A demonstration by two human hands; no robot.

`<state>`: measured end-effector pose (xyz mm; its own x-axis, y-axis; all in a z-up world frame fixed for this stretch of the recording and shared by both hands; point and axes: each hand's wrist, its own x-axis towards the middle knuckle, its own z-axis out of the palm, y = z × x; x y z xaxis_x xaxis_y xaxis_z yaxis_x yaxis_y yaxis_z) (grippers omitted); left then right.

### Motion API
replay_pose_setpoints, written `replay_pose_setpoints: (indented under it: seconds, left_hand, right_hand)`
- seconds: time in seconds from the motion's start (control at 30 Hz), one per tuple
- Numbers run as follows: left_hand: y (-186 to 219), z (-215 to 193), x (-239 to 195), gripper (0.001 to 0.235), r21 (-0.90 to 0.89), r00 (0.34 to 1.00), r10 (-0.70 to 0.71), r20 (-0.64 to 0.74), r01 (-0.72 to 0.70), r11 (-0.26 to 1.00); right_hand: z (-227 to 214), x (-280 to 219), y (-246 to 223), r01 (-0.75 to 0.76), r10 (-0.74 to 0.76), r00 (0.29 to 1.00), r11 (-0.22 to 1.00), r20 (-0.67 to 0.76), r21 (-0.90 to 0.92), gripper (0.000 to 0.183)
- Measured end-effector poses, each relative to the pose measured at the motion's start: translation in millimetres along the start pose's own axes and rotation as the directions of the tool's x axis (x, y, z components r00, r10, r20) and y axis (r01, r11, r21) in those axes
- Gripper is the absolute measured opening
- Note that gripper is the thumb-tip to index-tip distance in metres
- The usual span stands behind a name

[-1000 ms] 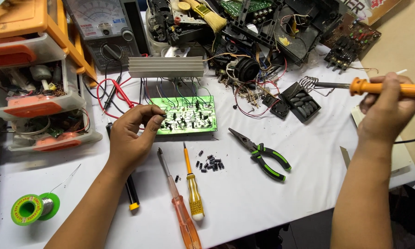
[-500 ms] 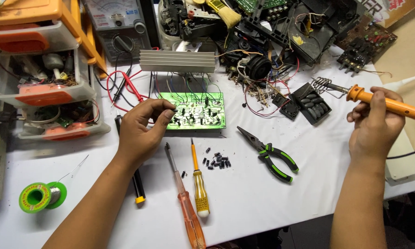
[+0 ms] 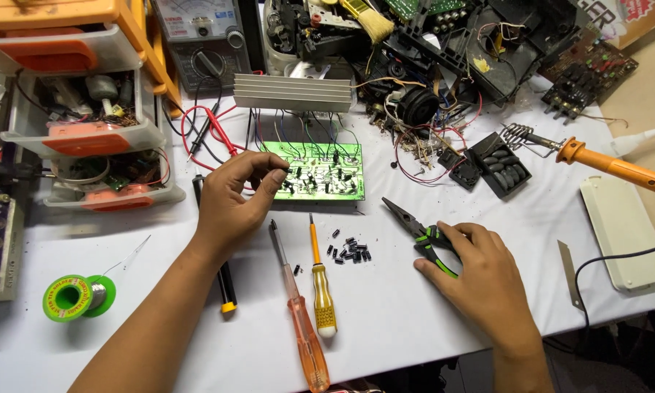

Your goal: The person cleans a green circuit board with a brush, then uses a soldering iron to solder components onto the board. They also use pliers to cut the leads of small black electronic components before placing and soldering them.

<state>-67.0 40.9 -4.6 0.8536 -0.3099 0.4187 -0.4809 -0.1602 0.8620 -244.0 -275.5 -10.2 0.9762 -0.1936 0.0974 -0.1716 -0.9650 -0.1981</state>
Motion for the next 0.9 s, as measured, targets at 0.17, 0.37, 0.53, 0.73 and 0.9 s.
replay_pose_setpoints:
  seconds: [0.17,0.37,0.53,0.73,0.9]
  left_hand:
    - [9,-2,-1,0.01,-0.005,0.999,0.034,-0.026,-0.034,0.999]
    - [22,3,-6,0.01,-0.118,0.992,0.006,-0.123,-0.02,0.993]
    - [30,3,-9,0.01,-0.051,0.969,0.133,-0.208,-0.147,0.988]
    - [20,3,-8,0.008,-0.167,0.951,0.169,-0.258,-0.216,0.962]
    - [14,15,-9,0.008,-0.4,0.952,0.108,-0.287,-0.221,0.89]
  right_hand:
    - [-1,8,-11,-0.057,0.057,0.998,0.998,-0.006,0.001,0.047]
    - [-37,38,-19,0.048,-0.009,0.989,0.963,-0.149,0.263,0.043]
    - [-74,84,-62,0.004,0.034,0.999,0.646,-0.034,0.763,0.056]
    - [-45,107,-92,0.619,-0.475,0.739,0.759,-0.478,0.201,0.051]
    - [-12,121,-84,0.787,-0.558,0.337,0.609,-0.758,-0.099,0.038]
